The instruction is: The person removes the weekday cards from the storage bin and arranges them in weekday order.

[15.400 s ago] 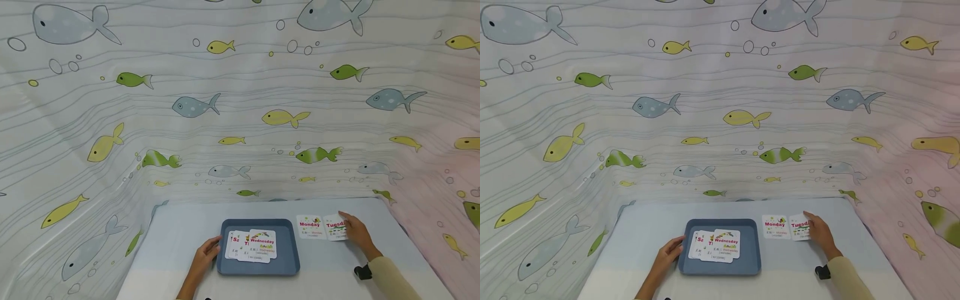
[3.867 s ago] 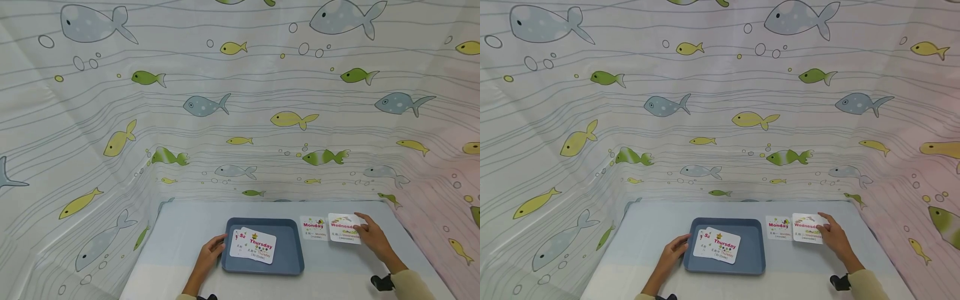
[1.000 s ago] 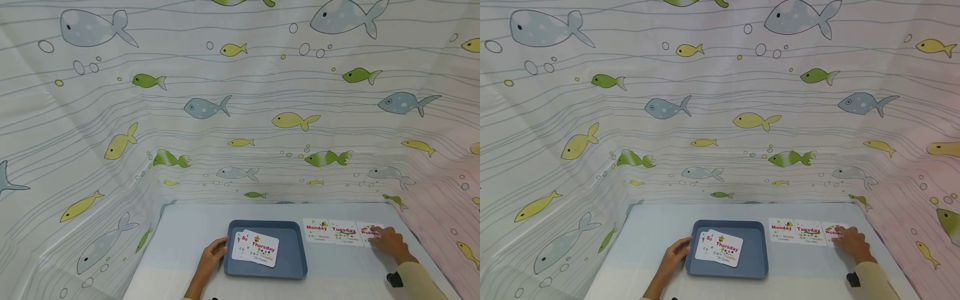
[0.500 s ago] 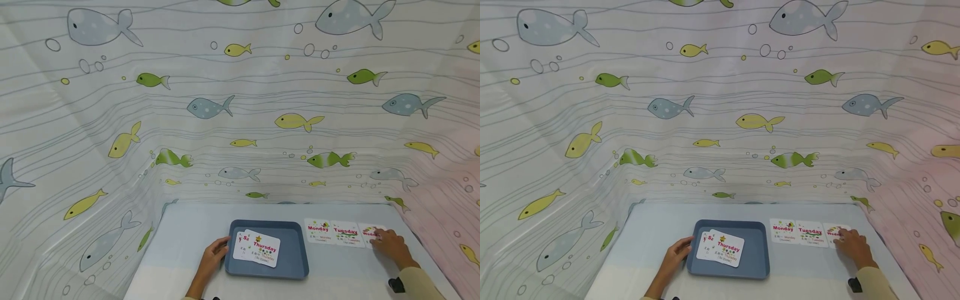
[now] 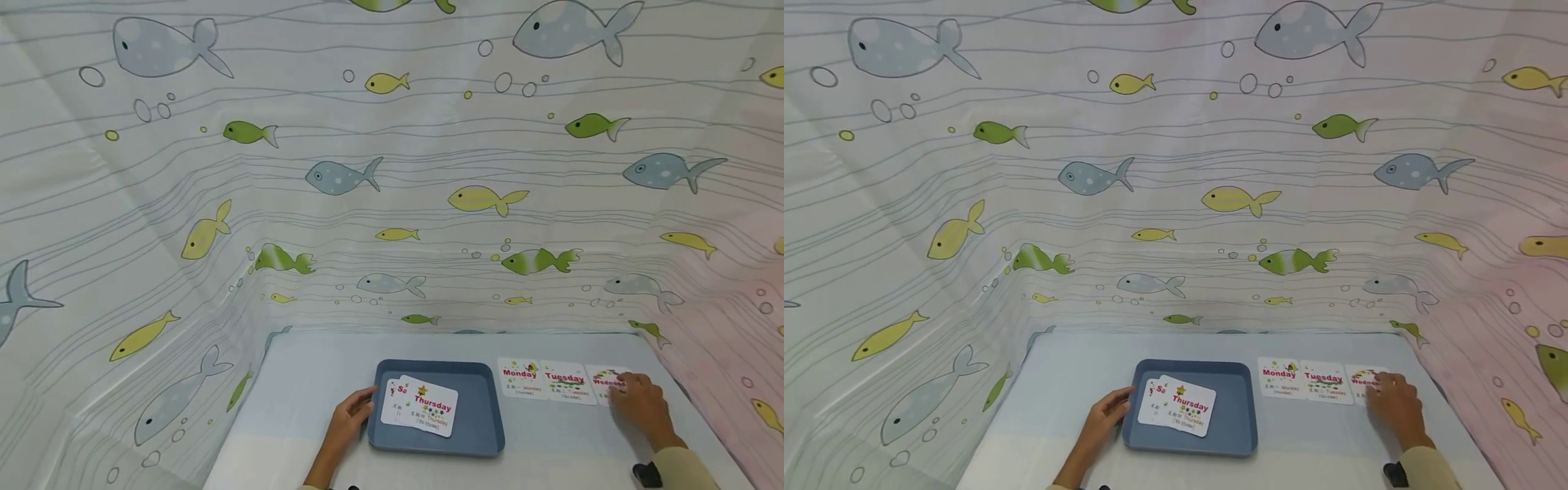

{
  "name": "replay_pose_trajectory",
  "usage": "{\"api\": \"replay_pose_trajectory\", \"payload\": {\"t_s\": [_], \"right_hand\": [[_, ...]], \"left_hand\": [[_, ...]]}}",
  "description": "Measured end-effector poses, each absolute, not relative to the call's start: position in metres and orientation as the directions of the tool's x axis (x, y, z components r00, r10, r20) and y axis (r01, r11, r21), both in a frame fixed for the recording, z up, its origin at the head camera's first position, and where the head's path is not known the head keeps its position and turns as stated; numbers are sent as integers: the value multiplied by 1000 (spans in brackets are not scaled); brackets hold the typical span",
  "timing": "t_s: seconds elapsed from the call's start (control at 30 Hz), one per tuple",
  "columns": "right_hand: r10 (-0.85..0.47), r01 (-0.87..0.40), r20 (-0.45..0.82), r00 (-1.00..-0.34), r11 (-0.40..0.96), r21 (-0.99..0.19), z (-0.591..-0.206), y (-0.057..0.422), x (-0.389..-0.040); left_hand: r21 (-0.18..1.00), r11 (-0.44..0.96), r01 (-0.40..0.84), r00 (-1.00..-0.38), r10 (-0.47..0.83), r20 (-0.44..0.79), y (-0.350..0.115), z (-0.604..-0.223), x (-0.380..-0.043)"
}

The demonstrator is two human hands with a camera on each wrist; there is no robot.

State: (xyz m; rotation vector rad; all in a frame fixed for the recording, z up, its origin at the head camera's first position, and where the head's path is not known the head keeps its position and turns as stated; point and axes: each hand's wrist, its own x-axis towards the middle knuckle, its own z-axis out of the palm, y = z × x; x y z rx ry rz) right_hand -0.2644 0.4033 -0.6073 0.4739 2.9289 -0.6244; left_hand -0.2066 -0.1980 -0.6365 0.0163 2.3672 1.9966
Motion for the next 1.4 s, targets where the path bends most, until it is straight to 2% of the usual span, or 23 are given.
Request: {"api": "replay_pose_trajectory", "payload": {"t_s": [0.27, 0.5, 0.67, 0.93, 1.4], "right_hand": [[277, 223, 48, -960, 852, -475, -593, 367, -270], [105, 4, 178, -978, 871, -491, -584, 339, -273], [-12, -96, 178, -984, 875, -475, -577, 314, -272], [-128, -199, 176, -976, 850, -487, -571, 277, -270], [-234, -306, 203, -951, 803, -511, -559, 229, -260]], "left_hand": [[984, 178, -21, -999, 34, -27, -201, -639, -209], [982, 190, 1, -1000, 24, -4, -199, -641, -206], [980, 198, 12, -1000, 26, 7, -200, -642, -206], [985, 174, -15, -999, 33, -21, -200, -640, -205], [991, 131, -19, -998, 49, -26, -198, -638, -205]]}}
